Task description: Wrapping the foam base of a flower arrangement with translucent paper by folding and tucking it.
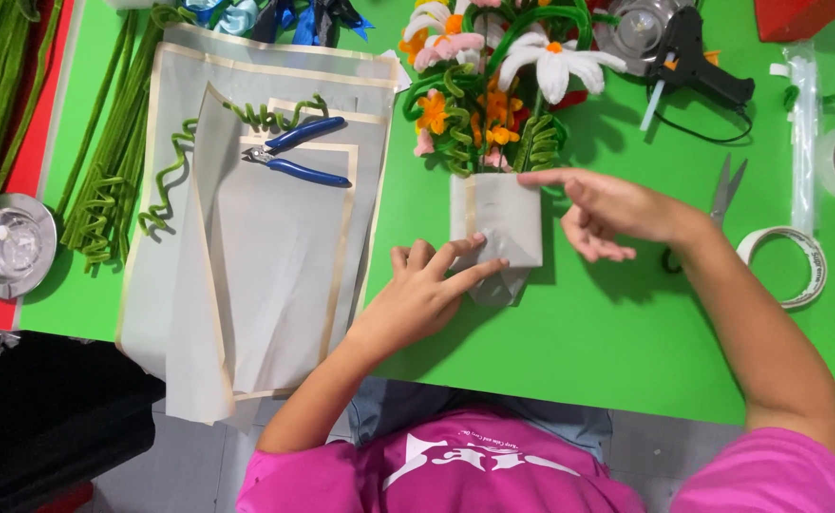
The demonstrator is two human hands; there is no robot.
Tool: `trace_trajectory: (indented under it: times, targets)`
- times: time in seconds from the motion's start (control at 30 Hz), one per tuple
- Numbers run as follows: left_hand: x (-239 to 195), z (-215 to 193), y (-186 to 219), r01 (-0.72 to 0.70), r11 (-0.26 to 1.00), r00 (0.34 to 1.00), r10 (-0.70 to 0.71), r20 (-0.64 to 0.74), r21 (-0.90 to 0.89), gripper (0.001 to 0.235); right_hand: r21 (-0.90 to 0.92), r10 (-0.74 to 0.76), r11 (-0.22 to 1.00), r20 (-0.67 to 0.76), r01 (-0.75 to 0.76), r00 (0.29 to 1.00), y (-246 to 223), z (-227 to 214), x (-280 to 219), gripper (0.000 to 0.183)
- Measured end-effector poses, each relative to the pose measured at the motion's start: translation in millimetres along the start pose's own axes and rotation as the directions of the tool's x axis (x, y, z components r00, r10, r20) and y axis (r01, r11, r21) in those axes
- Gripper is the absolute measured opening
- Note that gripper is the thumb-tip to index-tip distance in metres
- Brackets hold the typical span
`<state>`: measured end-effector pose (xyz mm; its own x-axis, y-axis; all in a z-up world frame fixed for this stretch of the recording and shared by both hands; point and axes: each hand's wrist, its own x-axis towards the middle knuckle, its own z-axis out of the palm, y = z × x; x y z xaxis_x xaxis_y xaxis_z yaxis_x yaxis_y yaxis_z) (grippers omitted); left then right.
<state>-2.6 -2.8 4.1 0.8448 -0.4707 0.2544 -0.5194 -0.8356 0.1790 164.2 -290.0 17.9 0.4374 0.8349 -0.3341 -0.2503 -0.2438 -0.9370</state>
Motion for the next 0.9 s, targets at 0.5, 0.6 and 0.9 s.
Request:
trace_trajectory:
  times: [0.5, 0.6, 0.9]
  targets:
    - [-2, 0, 0, -0.001, 1.000, 1.000, 0.000, 0.013, 0.018, 0.074, -0.056, -0.066, 0.996, -0.024, 0.064, 0.998, 7, 8, -5, 0.074]
    - [-1, 0, -2, -0.013, 1.000, 1.000, 0.013, -0.007, -0.007, 0.073, -0.042, -0.031, 0.999, 0.055, 0.034, 0.998, 6, 32, -5, 0.063]
    - [-17, 20, -14, 0.024, 0.992, 0.992, -0.009, -0.125, 0.121, 0.053, -0.775, -0.316, 0.631, -0.268, -0.008, 0.910, -14, 48, -41, 0.042]
